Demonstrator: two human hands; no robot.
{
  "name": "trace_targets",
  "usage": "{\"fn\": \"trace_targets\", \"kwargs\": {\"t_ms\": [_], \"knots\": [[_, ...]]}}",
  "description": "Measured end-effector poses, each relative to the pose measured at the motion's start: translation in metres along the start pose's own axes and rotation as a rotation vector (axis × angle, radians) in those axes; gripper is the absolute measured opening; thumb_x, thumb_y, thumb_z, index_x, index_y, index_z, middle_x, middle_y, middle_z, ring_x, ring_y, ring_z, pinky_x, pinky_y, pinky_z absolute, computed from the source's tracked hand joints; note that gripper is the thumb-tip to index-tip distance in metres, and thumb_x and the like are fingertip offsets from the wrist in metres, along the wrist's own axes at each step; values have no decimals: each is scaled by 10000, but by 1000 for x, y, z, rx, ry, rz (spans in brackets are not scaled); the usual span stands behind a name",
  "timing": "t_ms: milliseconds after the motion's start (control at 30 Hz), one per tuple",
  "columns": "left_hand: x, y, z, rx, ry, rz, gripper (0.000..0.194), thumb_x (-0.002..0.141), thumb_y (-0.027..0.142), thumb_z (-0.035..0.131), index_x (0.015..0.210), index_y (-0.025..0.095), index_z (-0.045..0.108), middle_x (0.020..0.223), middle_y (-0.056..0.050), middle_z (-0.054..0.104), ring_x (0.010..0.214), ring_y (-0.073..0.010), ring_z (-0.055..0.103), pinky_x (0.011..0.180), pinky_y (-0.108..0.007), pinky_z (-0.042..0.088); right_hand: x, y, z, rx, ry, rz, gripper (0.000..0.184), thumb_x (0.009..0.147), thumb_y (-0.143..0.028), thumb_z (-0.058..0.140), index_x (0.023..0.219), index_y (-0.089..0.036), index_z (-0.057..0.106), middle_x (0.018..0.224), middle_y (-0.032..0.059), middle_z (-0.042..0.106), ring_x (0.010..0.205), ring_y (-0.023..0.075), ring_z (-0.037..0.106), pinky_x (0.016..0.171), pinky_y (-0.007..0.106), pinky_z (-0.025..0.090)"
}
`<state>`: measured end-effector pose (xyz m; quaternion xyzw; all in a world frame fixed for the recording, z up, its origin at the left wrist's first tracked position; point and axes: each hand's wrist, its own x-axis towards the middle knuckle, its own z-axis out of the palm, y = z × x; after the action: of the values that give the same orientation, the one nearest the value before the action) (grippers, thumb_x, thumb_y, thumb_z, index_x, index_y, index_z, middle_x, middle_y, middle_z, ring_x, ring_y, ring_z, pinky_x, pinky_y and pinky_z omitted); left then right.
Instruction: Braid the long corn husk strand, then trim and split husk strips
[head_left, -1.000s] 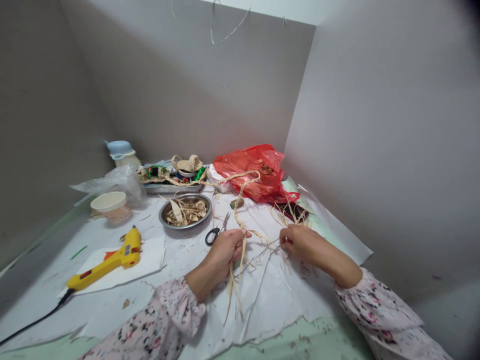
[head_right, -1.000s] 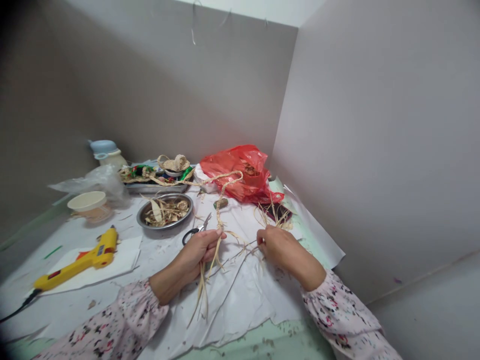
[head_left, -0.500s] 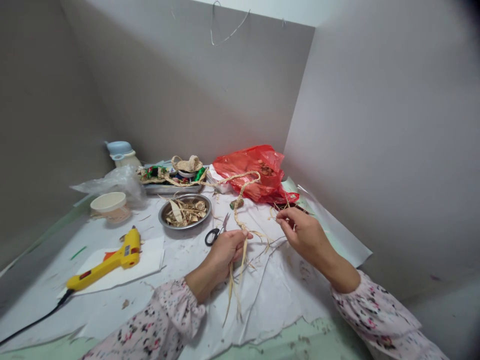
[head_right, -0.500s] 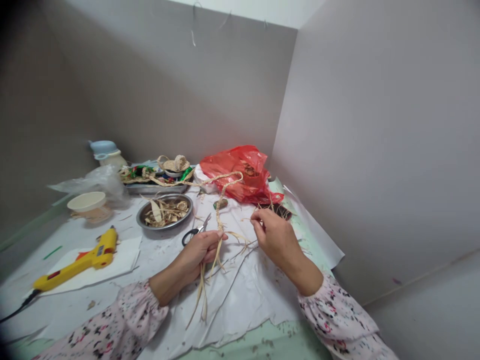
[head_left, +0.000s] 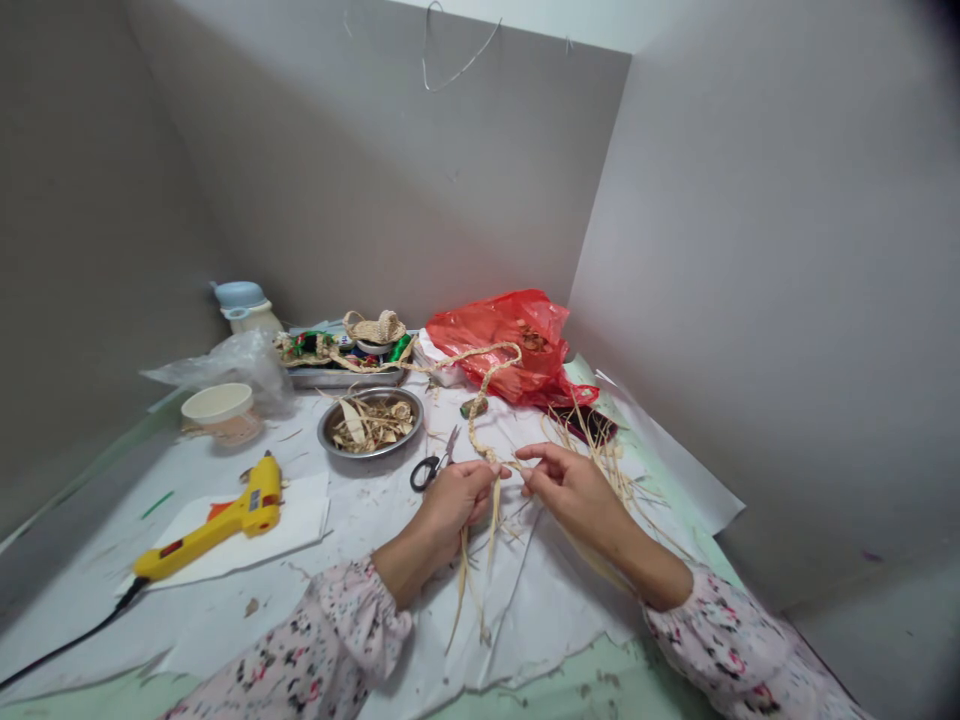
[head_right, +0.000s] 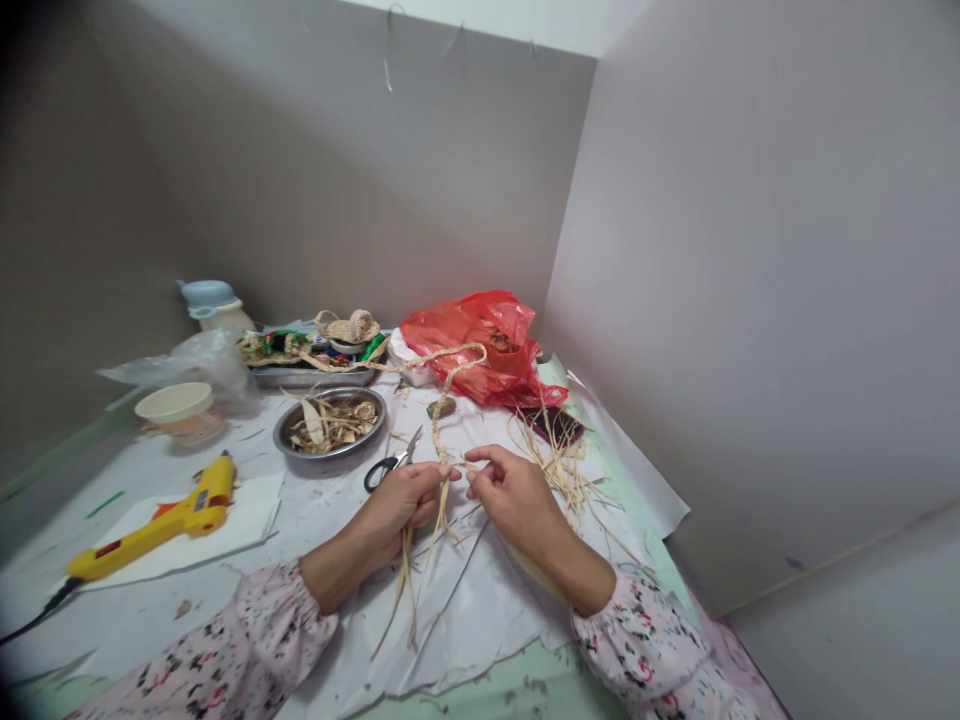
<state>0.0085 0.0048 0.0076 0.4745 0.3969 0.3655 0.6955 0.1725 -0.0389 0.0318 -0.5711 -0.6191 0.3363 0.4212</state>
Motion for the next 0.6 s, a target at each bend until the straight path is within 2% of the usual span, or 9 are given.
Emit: {"fn": "trace_targets", "kwargs": {"t_ms": [100, 200, 300, 467, 600], "knots": [[0, -2, 0, 26, -6, 10, 302, 737, 387, 625, 839, 102, 625, 421, 108, 316, 366, -40, 201, 422, -231, 70, -1, 1, 9, 100, -17, 54, 307, 805, -311, 549, 1064, -157, 610, 601, -27, 604, 660, 166, 647, 597, 243, 436], [0, -1, 1, 31, -15, 11, 298, 728, 389, 630, 825, 107, 631, 424, 104, 326, 369, -41, 205, 421, -230, 74, -1, 2, 14, 163, -26, 105, 320, 787, -296, 547, 1063, -146, 606, 612, -24, 627, 509, 122, 556, 500, 230, 384], [-2, 1, 2, 29, -13, 9, 306, 723, 392, 633, 835, 107, 635, 419, 111, 309, 370, -40, 192, 424, -229, 73, 1, 0, 11, 238, 30, 118, 362, 771, -278, 550, 1105, -141, 575, 650, -23, 639, 435, 94, 493, 440, 220, 353], [-2, 0, 3, 36, -5, -8, 302, 735, 393, 622, 836, 109, 629, 422, 114, 296, 364, -40, 194, 426, -232, 64, 3, -10, -3, 296, 191, 14, 421, 762, -333, 618, 1133, -146, 545, 754, 10, 661, 552, 119, 595, 442, 206, 393], [-2, 0, 2, 47, -9, -1, 305, 740, 398, 625, 830, 107, 627, 425, 116, 283, 369, -40, 186, 426, -233, 61, 4, -11, -5, 374, 165, 81, 368, 761, -384, 619, 1036, -144, 571, 812, 47, 684, 564, 127, 615, 424, 206, 409]]}}
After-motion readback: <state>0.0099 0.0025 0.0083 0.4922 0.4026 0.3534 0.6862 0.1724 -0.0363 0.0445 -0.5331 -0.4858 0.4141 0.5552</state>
